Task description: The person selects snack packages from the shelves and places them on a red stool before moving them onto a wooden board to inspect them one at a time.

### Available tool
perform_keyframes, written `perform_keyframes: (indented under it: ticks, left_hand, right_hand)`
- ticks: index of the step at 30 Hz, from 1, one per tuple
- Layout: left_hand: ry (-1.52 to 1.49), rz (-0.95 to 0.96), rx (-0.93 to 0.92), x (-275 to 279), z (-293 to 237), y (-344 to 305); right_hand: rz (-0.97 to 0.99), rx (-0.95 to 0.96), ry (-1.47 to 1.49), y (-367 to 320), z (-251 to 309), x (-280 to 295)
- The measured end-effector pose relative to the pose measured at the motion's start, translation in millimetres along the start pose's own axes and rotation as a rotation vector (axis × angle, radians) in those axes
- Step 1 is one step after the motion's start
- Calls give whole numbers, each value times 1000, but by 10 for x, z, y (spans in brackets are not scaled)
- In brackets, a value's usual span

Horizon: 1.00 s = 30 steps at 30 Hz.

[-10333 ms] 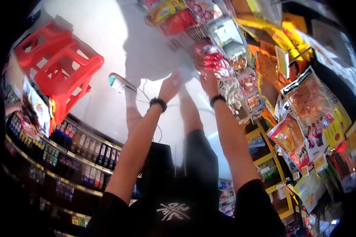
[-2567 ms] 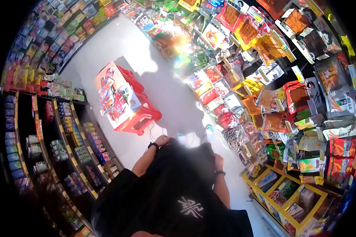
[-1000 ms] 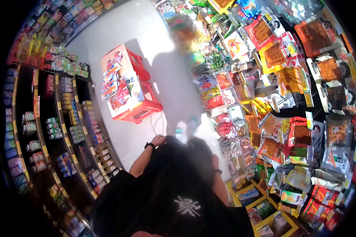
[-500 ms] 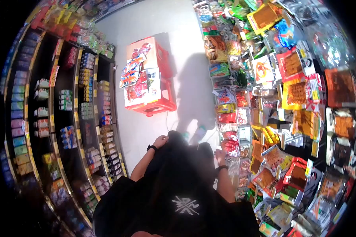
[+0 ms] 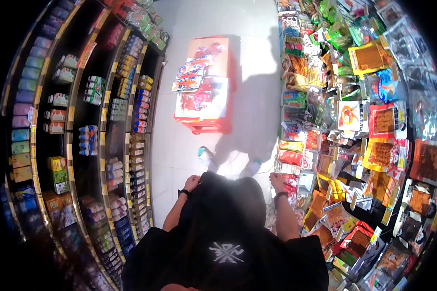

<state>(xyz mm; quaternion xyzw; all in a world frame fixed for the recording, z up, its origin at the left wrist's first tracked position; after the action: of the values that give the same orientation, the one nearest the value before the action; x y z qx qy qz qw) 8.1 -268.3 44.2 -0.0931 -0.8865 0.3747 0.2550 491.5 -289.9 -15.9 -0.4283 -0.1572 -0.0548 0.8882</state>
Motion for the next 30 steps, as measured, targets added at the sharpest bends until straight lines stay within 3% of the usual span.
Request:
perform_keyframes:
  ticks: [5, 7, 9, 11, 13, 15, 22, 27, 28, 30]
  left_hand:
    - [-131, 38, -175, 393, 761, 555]
    - [-225, 23, -189, 638, 827, 680]
    - [-255, -1, -131, 845, 927, 842]
    - [-227, -43, -130, 1043, 1000, 977]
    - [-231, -74, -159, 1132, 1247, 1071]
    - [-278, -99, -163, 1150, 1633, 1190]
    - [-409, -128, -181, 1076, 1725, 1237]
    - [-775, -184, 174, 927, 1348, 946]
    - [-572, -256, -35, 737, 1634, 1141]
    - [-468, -274, -10, 532, 1603, 1200]
  right_hand:
    - [59, -40, -23, -15, 351, -722]
    - [63, -26, -76, -96, 539, -1068]
    - [42, 112, -382, -191, 859, -1364]
    - [-92, 173, -403, -156, 1110, -1536]
    - [-173, 257, -293, -205, 1517, -1520]
    - [-118, 197, -268, -282, 1800, -1550]
    - [-75, 258, -464, 209, 1985, -1589]
    - [-6, 282, -415, 773, 2289, -1367]
    - [7, 288, -400, 901, 2434, -1320]
    - [34, 374, -587, 1174, 2754, -1213]
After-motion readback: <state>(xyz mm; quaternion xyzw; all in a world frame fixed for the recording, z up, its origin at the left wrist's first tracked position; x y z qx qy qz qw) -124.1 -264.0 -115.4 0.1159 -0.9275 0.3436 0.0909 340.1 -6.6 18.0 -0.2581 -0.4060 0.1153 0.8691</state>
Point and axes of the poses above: each hand's wrist, its own y-axis towards the middle knuckle, its own x-axis out of the back of the hand, z = x × y, the point moved 6 cm from there along y, towards the middle knuckle, and after that the axes turned 10 degrees about -y, right-handed, at the moved point
